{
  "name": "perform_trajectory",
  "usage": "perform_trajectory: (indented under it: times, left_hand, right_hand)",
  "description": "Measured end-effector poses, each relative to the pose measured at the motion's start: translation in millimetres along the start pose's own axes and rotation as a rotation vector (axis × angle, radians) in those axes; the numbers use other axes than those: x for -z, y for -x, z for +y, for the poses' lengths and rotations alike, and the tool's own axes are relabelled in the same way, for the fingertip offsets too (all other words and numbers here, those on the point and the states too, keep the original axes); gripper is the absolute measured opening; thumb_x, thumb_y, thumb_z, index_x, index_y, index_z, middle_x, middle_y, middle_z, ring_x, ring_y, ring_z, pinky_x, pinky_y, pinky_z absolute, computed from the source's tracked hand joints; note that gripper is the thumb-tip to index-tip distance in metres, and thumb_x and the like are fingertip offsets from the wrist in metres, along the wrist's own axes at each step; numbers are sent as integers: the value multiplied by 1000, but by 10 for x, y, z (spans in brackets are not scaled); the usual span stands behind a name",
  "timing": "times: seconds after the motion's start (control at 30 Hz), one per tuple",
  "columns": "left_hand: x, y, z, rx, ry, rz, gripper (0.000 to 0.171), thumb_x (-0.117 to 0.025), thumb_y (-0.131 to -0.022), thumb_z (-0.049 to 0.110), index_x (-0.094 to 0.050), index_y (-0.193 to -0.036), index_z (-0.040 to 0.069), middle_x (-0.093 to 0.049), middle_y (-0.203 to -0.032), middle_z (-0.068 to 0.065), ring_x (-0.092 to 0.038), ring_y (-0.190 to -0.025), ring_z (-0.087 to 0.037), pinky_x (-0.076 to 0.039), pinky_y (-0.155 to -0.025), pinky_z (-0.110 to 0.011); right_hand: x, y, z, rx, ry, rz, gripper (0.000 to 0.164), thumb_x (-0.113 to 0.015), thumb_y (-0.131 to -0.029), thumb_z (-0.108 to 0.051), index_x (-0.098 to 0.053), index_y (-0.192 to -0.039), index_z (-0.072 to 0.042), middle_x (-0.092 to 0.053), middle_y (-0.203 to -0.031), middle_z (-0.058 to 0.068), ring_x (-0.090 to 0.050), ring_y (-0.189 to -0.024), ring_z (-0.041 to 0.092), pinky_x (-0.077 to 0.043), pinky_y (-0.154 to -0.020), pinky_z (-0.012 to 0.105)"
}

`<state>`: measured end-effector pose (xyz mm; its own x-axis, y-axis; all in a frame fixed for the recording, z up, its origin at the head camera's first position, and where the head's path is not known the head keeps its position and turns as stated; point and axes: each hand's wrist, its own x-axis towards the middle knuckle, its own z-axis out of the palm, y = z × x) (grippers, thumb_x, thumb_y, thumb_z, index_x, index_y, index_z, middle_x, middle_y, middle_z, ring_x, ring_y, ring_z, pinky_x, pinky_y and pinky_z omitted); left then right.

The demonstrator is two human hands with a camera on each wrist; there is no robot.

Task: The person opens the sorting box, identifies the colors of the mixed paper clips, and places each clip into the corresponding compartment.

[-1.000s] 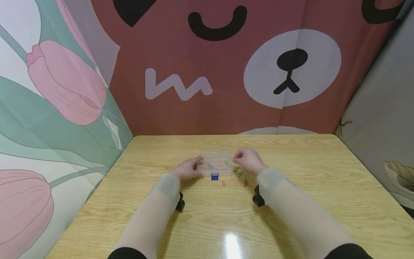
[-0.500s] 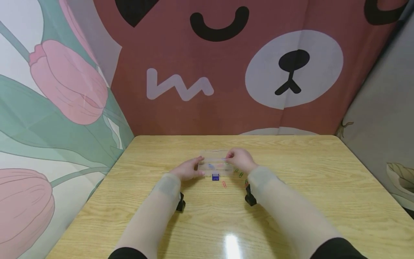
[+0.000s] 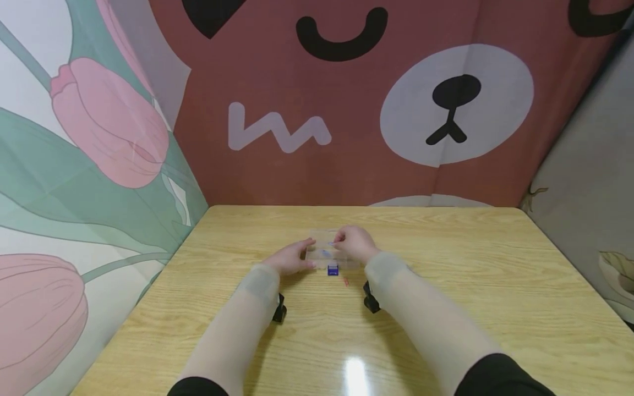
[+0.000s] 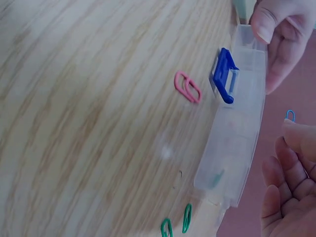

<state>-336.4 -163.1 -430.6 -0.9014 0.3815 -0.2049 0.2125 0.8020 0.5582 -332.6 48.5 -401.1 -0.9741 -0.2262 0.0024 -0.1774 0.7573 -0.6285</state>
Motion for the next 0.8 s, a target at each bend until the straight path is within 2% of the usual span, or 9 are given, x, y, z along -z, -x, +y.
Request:
perform_trajectory:
  times: [0.3, 0.57, 0.7, 0.8]
  left_hand:
    - [2, -5, 2, -5, 27, -5, 72, -66, -92, 33, -31, -152, 19, -29, -155, -8, -26, -142, -28, -21, -116, -44]
    - [-11, -2, -14, -5, 48, -10, 70, -66, -92, 32, -32, -152, 19, -29, -156, -5, -26, -142, -26, -21, -115, -43]
    - [2, 4, -3, -1, 49, -17, 69, -65, -92, 32, -32, -152, 19, -28, -156, -5, -25, -142, -26, -22, -115, -44]
    - [15, 10, 9, 1, 47, -22, 69, -65, -93, 32, -31, -152, 19, -29, -156, -5, -26, -142, -27, -22, -115, -45]
  right_hand:
    - [-83, -56, -64, -14, 15, 4, 9, -64, -93, -18, -66, -87, -11, -64, -90, 1, -56, -81, 18, -48, -77, 35]
    - [-204, -103, -76, -24, 25, 10, 9, -65, -93, -17, -67, -85, -13, -64, -88, 0, -56, -79, 17, -49, -75, 35]
    - [-236, -121, -86, -16, 27, 6, 6, -66, -92, -15, -70, -92, -11, -66, -93, 1, -59, -83, 17, -50, -79, 35]
    - [-240, -128, -91, -13, 21, -1, 11, -65, -93, -16, -71, -100, -9, -67, -100, 2, -60, -89, 18, -51, -85, 37]
